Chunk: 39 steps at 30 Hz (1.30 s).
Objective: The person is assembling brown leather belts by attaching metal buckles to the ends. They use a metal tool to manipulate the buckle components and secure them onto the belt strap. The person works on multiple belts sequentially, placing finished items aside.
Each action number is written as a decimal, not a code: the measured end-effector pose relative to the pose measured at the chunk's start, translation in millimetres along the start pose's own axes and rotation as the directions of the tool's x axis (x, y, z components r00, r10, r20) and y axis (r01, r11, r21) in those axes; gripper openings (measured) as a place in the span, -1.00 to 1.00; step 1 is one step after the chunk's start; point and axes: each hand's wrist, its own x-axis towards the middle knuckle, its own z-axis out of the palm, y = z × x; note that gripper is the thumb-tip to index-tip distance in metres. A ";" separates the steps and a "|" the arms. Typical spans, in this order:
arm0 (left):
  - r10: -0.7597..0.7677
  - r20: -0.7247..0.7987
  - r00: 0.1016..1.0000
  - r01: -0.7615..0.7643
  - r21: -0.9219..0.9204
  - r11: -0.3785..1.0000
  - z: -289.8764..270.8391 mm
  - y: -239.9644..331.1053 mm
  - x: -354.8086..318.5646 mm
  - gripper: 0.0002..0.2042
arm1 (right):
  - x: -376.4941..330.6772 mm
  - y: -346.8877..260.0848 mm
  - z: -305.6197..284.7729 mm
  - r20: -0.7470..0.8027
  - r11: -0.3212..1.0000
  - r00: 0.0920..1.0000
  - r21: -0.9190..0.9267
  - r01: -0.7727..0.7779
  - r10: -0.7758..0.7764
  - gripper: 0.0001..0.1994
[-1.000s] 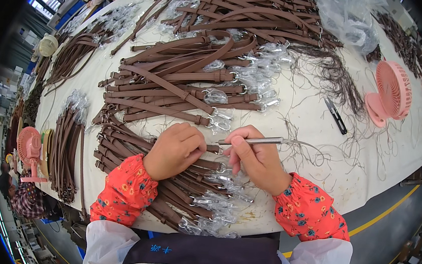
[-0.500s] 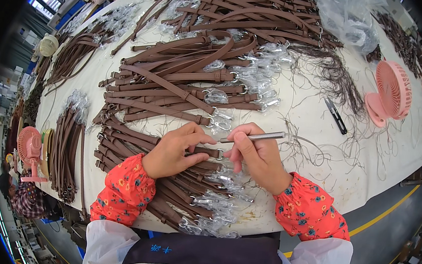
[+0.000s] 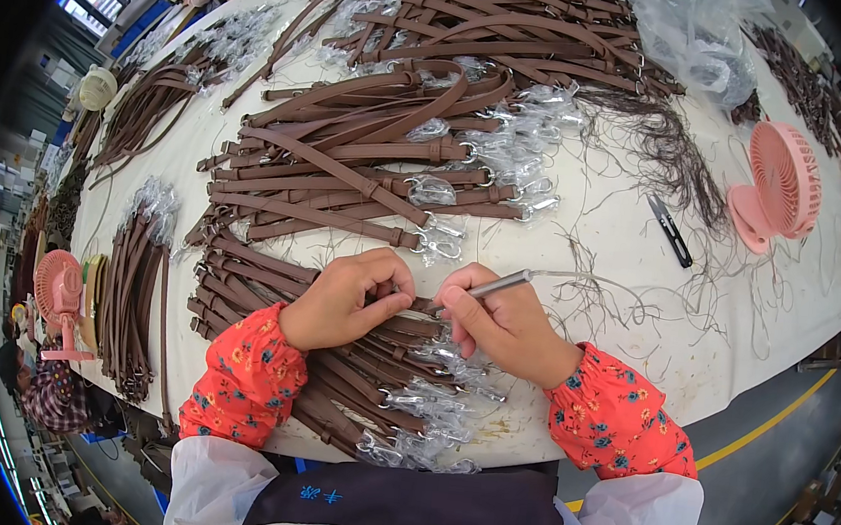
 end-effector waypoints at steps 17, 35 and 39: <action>0.024 0.026 0.999 -0.023 -0.021 1.000 -1.3 -1.7 0.0 -0.91 | 0.8 -2.5 0.6 0.002 0.999 1.000 -0.031 -0.022 0.022 -0.74; 0.040 -0.052 0.998 -0.036 0.089 0.995 6.3 -0.9 -0.1 -0.91 | 2.5 5.2 -0.4 -0.033 0.999 0.999 0.023 0.041 -0.041 -0.75; -0.003 0.005 1.000 0.002 0.045 0.999 1.5 2.5 0.5 -0.92 | 2.0 5.6 -0.2 -0.034 0.999 0.999 0.024 0.033 -0.032 -0.76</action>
